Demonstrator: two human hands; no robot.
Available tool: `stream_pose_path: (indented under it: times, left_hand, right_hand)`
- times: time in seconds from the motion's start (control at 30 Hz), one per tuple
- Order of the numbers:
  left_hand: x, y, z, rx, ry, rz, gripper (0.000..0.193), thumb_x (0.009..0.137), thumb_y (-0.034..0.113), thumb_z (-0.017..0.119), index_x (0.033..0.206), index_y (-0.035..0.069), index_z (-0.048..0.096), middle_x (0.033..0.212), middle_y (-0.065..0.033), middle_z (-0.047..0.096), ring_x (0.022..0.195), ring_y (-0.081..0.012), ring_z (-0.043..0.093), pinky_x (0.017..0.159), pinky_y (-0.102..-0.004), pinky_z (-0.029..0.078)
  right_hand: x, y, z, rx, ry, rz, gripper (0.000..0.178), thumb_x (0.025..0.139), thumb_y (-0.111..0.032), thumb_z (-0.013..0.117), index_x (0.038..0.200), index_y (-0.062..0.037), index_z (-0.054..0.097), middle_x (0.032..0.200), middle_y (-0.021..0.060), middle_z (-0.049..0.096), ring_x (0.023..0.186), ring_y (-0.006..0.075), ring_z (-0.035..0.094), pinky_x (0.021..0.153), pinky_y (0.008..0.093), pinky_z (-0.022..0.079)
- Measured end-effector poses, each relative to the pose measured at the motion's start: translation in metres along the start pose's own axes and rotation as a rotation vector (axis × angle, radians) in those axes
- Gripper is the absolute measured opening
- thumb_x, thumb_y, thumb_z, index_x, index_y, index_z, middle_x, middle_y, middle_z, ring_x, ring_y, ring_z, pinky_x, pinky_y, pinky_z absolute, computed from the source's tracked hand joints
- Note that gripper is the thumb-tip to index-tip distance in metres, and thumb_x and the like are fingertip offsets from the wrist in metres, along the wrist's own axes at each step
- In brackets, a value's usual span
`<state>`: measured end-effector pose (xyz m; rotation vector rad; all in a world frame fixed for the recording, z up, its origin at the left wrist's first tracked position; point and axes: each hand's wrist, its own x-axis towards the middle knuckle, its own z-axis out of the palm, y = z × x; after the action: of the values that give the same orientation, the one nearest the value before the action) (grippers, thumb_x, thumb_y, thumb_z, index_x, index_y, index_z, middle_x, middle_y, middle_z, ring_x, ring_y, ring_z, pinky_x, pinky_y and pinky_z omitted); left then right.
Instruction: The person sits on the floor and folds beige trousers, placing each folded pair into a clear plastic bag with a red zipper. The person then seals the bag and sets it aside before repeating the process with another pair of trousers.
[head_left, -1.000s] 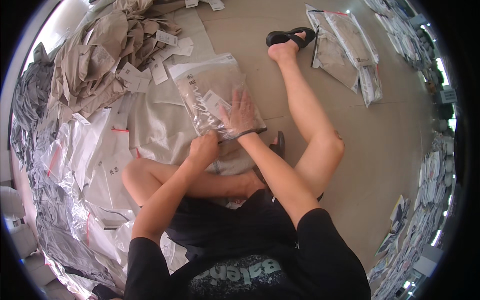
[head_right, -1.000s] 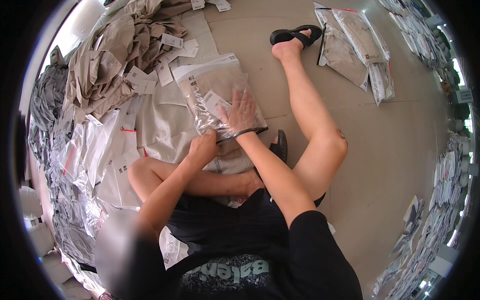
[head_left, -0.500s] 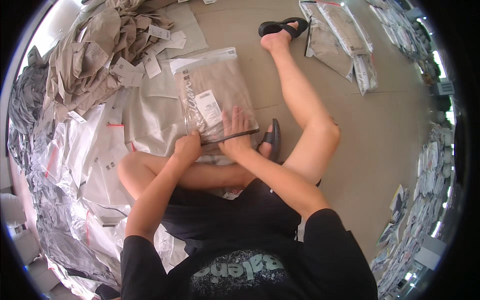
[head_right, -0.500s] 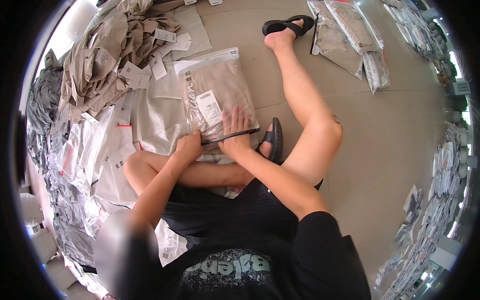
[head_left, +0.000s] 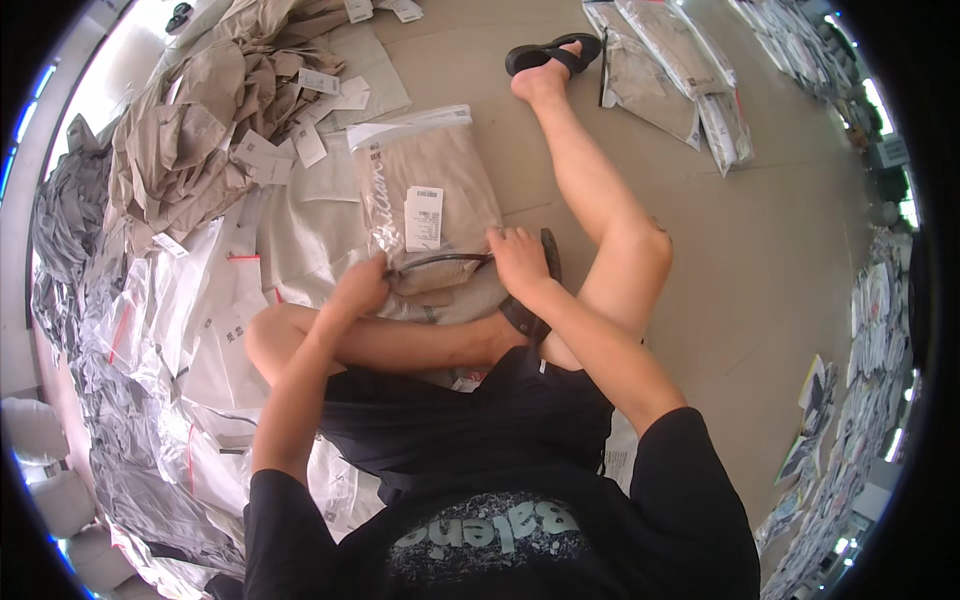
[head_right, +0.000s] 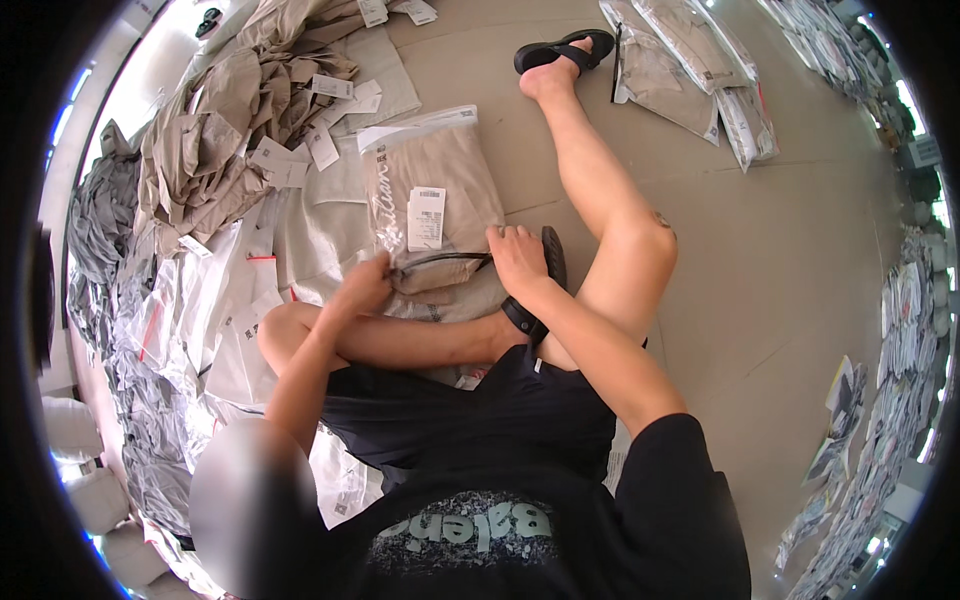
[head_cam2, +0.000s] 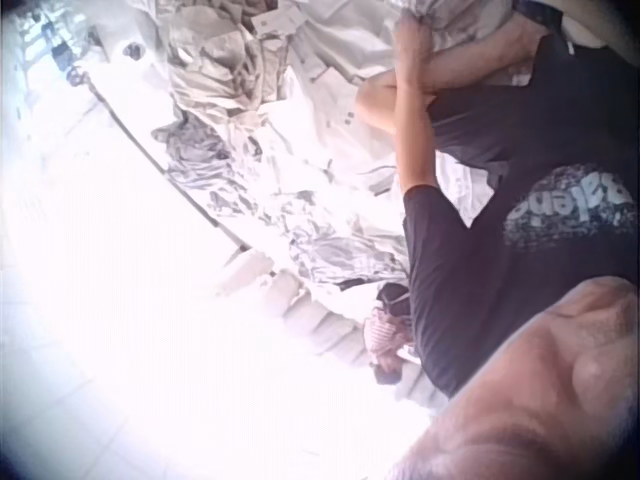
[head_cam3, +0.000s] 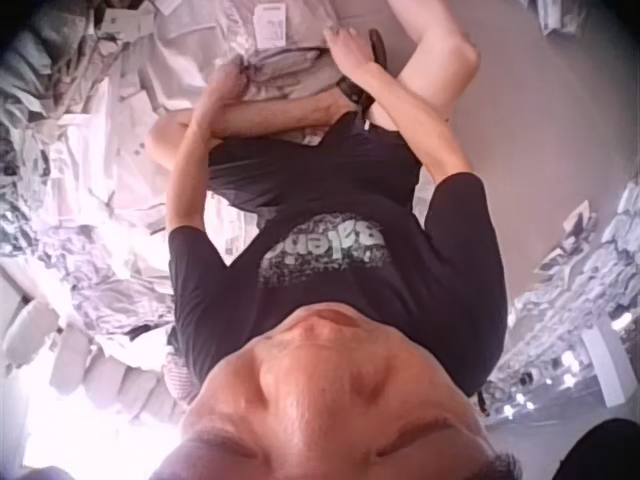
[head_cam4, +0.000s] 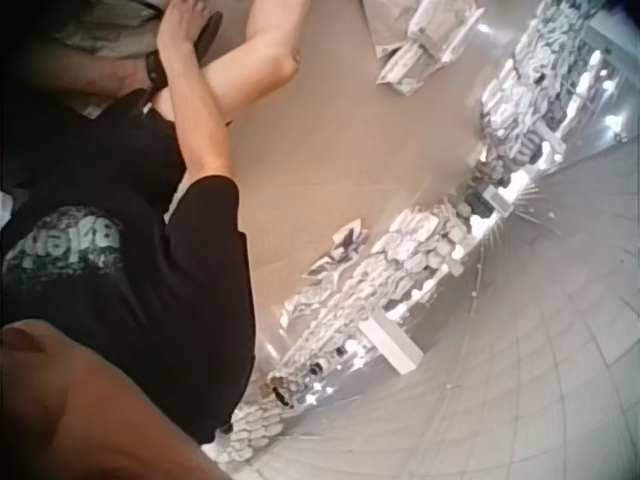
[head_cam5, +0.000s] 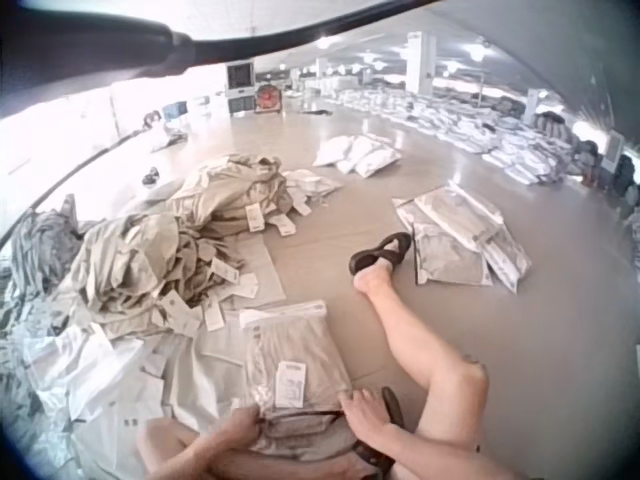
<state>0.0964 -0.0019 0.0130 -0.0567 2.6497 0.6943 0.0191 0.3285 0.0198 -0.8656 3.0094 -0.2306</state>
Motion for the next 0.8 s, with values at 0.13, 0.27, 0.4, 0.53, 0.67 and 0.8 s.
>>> stream_pose_path:
  times: [0.13, 0.27, 0.4, 0.53, 0.67, 0.8]
  left_hand:
    - [-0.025, 0.030, -0.107, -0.469, 0.246, -0.078, 0.015, 0.095, 0.003, 0.061, 0.108, 0.005, 0.055, 0.072, -0.0166, 0.070, 0.063, -0.0243, 0.073, 0.063, -0.0412, 0.053]
    - [-0.021, 0.057, -0.209, -0.785, 0.583, -0.026, 0.013, 0.097, 0.003, 0.061, 0.109, 0.002, 0.065, 0.075, -0.0078, 0.071, 0.063, -0.0142, 0.070, 0.057, -0.0281, 0.051]
    - [-0.048, 0.104, -0.273, -1.086, 0.782, 0.017, 0.012, 0.100, 0.008, 0.063, 0.106, 0.002, 0.071, 0.082, -0.0065, 0.072, 0.066, -0.0156, 0.072, 0.060, -0.0261, 0.054]
    - [-0.069, 0.104, -0.281, -0.878, 0.697, 0.043, 0.009, 0.098, 0.008, 0.063, 0.097, 0.002, 0.070, 0.078, -0.0041, 0.069, 0.067, -0.0149, 0.073, 0.058, -0.0269, 0.049]
    - [-0.087, 0.069, -0.268, -0.983, 0.673, -0.015, 0.008, 0.093, 0.005, 0.063, 0.089, 0.001, 0.069, 0.078, -0.0021, 0.065, 0.058, -0.0113, 0.058, 0.056, -0.0273, 0.042]
    - [-0.090, 0.073, -0.251, -0.036, 1.046, 0.089, 0.009, 0.094, 0.008, 0.064, 0.095, 0.002, 0.071, 0.078, -0.0047, 0.063, 0.059, -0.0122, 0.049, 0.057, -0.0282, 0.040]
  right_hand:
    - [0.005, 0.008, -0.063, 0.538, 0.280, -0.058, 0.015, 0.089, -0.006, 0.076, 0.103, -0.0123, 0.077, 0.104, 0.0091, 0.069, 0.095, 0.0330, 0.070, 0.080, 0.0446, 0.058]
    - [0.057, -0.005, -0.148, 0.862, 0.552, -0.017, 0.022, 0.089, 0.003, 0.080, 0.109, -0.0070, 0.082, 0.100, 0.0062, 0.065, 0.080, 0.0181, 0.066, 0.071, 0.0307, 0.055]
    - [0.082, -0.005, -0.209, 0.943, 0.716, -0.097, 0.015, 0.094, -0.002, 0.081, 0.109, -0.0016, 0.080, 0.095, 0.0024, 0.068, 0.075, 0.0084, 0.061, 0.068, 0.0253, 0.050]
    - [0.089, 0.005, -0.221, 1.161, 0.452, 0.027, 0.014, 0.098, -0.007, 0.080, 0.111, -0.0008, 0.080, 0.081, -0.0020, 0.067, 0.072, 0.0056, 0.059, 0.065, 0.0233, 0.047]
    - [0.050, -0.013, -0.224, 1.322, 0.300, 0.051, 0.014, 0.100, -0.009, 0.079, 0.111, 0.0010, 0.079, 0.085, -0.0001, 0.073, 0.076, 0.0070, 0.064, 0.071, 0.0234, 0.052]
    - [0.037, -0.018, -0.208, 1.427, 0.215, 0.088, 0.017, 0.103, -0.010, 0.076, 0.113, 0.0032, 0.078, 0.094, 0.0036, 0.077, 0.088, 0.0097, 0.073, 0.082, 0.0247, 0.057]
